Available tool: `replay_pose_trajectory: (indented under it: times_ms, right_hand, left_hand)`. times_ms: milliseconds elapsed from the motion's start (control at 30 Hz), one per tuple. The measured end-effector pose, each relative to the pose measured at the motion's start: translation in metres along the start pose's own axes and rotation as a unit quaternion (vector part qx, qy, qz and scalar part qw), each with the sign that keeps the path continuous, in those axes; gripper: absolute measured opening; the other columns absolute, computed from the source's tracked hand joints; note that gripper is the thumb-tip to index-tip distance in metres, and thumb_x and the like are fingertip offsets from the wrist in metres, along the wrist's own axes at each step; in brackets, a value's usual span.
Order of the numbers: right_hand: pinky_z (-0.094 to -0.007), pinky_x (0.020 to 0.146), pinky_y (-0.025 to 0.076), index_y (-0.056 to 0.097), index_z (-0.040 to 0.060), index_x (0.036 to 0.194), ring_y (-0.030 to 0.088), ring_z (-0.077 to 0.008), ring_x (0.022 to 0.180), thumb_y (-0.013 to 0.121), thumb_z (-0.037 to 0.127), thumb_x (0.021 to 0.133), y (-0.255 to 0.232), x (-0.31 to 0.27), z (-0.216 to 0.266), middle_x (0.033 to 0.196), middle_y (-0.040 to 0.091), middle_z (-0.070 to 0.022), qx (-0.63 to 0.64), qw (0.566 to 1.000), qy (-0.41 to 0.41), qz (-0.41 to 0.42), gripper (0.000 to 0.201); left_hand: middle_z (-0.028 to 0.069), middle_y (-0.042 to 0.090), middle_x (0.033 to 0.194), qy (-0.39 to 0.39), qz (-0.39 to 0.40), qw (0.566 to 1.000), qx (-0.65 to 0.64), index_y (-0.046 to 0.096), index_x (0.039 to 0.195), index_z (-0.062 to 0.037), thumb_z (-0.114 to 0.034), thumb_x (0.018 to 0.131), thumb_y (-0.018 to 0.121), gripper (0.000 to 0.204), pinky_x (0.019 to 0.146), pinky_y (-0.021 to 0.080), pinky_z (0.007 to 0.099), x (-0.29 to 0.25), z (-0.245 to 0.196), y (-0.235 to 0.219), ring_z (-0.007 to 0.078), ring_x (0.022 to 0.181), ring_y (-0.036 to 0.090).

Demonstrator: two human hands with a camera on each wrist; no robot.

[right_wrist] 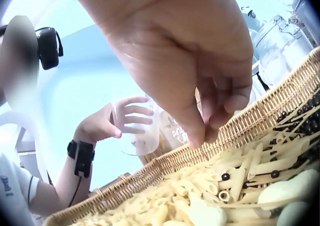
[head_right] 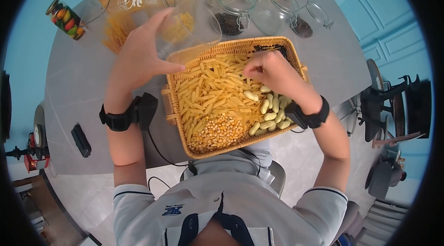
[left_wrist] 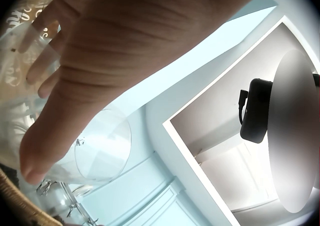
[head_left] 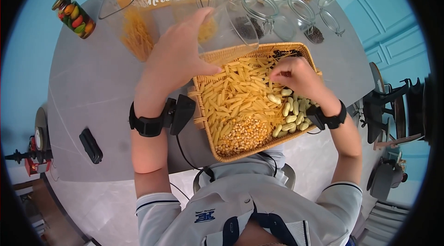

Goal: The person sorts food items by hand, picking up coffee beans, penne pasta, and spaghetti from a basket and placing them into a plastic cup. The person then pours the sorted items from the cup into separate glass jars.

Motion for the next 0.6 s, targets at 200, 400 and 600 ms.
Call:
replay_pose_trajectory:
  times_ms: [200, 400, 600]
  right_hand:
    - [-0.0348, 0.069, 0.054, 0.075, -0.0013, 0.093, 0.071, -0.0278, 0.076, 0.077, 0.003, 0.080, 0.012, -0.018, 0.000, 0.087, 0.074, -0.0146, -0.011, 0.997, 0.008, 0.079, 0.014]
    - [-0.0360, 0.077, 0.055, 0.072, -0.0011, 0.104, 0.071, -0.0288, 0.086, 0.080, 0.005, 0.079, 0.026, 0.023, -0.002, 0.098, 0.072, -0.0147, -0.060, 0.996, -0.055, 0.046, 0.027]
    - [-0.0406, 0.095, 0.052, 0.064, -0.0022, 0.122, 0.063, -0.0360, 0.112, 0.081, 0.005, 0.075, 0.040, 0.033, 0.005, 0.126, 0.063, -0.0184, -0.082, 0.990, -0.065, 0.090, 0.050]
  left_hand:
    - [0.0196, 0.062, 0.129, -0.005, 0.007, 1.000, 0.003, 0.045, 0.144, -0.0075, -0.023, 0.061, 0.089, 0.095, 0.099, 0.048, 0.0455, -0.001, 0.002, 0.001, 0.0401, 0.120, 0.056]
    - [0.0218, 0.059, 0.136, -0.019, 0.033, 0.999, 0.003, 0.044, 0.146, -0.0021, -0.025, 0.059, 0.090, 0.101, 0.106, 0.043, 0.0421, 0.000, -0.001, 0.001, 0.0376, 0.128, 0.054]
    - [0.0221, 0.059, 0.135, -0.016, 0.031, 0.999, 0.004, 0.044, 0.145, -0.0030, -0.024, 0.058, 0.089, 0.100, 0.105, 0.043, 0.0420, 0.000, 0.005, 0.002, 0.0383, 0.128, 0.054]
Point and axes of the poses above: each hand's wrist, its own x-axis towards the middle knuckle, its own y-axis out of the palm, z = x × y, the point moved 5 cm from there along x, towards the middle knuckle
